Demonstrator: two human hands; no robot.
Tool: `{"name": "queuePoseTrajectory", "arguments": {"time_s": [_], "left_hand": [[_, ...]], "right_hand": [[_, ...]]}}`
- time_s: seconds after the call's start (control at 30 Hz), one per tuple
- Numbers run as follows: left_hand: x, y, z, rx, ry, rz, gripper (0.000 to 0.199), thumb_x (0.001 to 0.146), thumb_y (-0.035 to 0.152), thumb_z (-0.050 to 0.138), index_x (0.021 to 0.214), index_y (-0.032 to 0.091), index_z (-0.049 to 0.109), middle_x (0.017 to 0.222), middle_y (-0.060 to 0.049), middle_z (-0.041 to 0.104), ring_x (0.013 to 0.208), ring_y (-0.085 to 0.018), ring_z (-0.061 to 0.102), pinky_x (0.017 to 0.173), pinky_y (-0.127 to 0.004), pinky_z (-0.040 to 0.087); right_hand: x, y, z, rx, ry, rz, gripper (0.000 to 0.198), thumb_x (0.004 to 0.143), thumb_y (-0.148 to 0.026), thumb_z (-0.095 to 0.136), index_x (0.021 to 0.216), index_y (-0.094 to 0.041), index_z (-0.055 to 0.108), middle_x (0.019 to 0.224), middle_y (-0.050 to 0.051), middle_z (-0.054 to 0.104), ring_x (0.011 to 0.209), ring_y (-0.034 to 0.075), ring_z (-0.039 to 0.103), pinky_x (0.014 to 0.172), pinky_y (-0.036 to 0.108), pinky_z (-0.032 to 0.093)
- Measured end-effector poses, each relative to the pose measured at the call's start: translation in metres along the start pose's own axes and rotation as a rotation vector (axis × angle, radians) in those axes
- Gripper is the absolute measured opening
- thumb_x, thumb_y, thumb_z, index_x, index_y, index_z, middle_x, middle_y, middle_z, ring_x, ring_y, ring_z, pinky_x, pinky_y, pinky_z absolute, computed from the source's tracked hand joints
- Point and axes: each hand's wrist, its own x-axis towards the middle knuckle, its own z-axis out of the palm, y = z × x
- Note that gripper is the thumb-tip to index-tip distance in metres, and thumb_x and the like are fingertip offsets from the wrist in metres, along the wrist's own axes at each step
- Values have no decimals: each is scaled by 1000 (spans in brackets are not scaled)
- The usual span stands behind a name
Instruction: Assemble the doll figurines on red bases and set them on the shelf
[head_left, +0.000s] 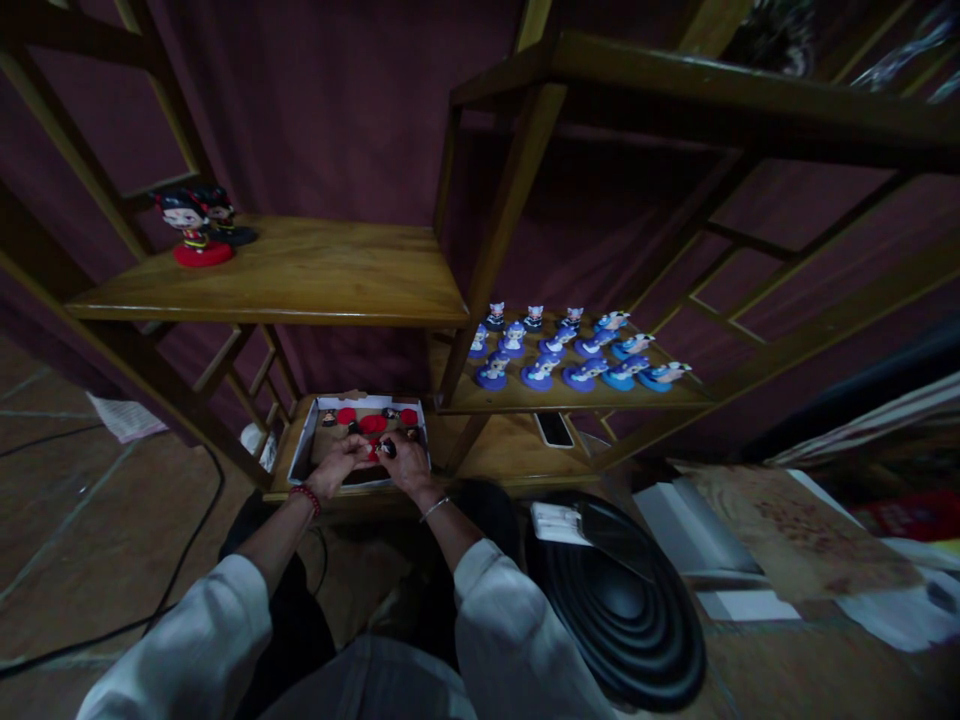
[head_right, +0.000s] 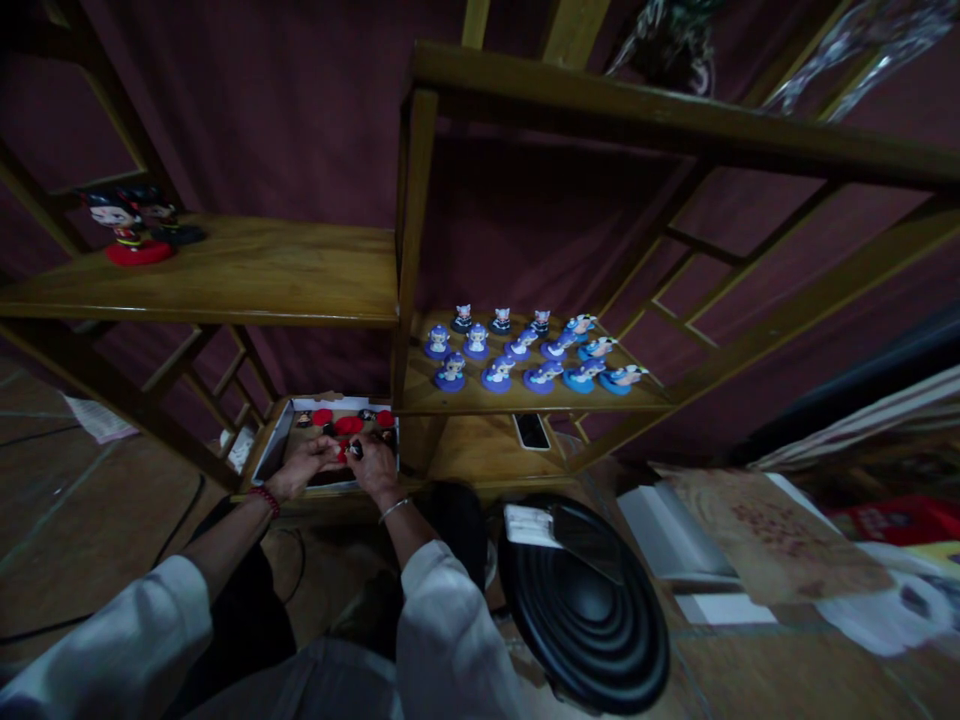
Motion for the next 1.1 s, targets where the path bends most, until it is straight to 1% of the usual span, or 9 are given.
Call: {"name": "queuePoseTrajectory", "arguments": {"time_s": [0.17,0.33,0.4,0.47,0.53,0.67,0.8,0.97,1.1], "left_hand": [[0,-1,2,-17,18,30,23,56,28,73,63,15,56,64,3,57,68,-13,58,75,-33,50],[4,0,0,-66,25,18,25,54,27,74,64,15,55,61,4,56,61,-12,57,73,-34,51],[5,1,2,-78,54,12,25,54,26,74,64,15,55,61,4,56,60,-12,58,72,-35,51],[4,2,5,-84,92,23,23,55,25,74,65,14,55,60,3,56,60,-13,58,71,-35,51],[2,2,9,-99,113,34,22,57,25,73,65,14,56,61,2,58,60,-13,59,70,-35,51],[-5,5,18,-163,113,37,22,58,25,73,66,14,56,65,0,60,63,-14,61,71,-34,52],[-13,9,27,-238,132,55,19,61,22,72,72,14,58,72,-1,63,69,-15,62,73,-34,52],[-21,10,36,-282,155,34,9,67,14,65,75,13,61,71,-3,65,69,-15,63,72,-32,53],[-27,12,42,-281,180,-4,5,70,8,59,73,11,62,67,-5,66,65,-15,63,68,-30,54]], "right_hand": [[-1,-1,-2,15,7,-53,22,76,-18,54,95,-26,59,96,1,63,88,14,58,81,24,43],[1,-3,-7,64,3,-15,27,75,-19,56,101,-26,58,101,1,61,89,14,58,81,25,44],[2,-6,-10,84,24,-15,32,74,-20,58,105,-26,56,103,2,62,93,15,57,84,27,44],[2,-8,-14,106,48,5,36,74,-21,57,109,-24,54,101,3,63,93,16,58,84,28,44],[3,-10,-19,124,64,16,35,74,-21,57,109,-21,53,98,4,64,90,16,59,84,28,45],[2,-11,-25,140,80,-24,29,74,-21,57,103,-21,56,98,3,64,92,15,59,85,27,45],[1,-15,-32,155,85,-25,28,74,-21,56,103,-20,56,97,3,65,88,15,61,81,26,46],[-4,-23,-42,72,43,-24,29,76,-22,56,104,-22,57,96,3,66,87,16,62,80,25,46],[-10,-29,-50,-42,-9,-56,31,78,-22,54,108,-21,55,98,6,65,88,17,62,78,26,46]]}}
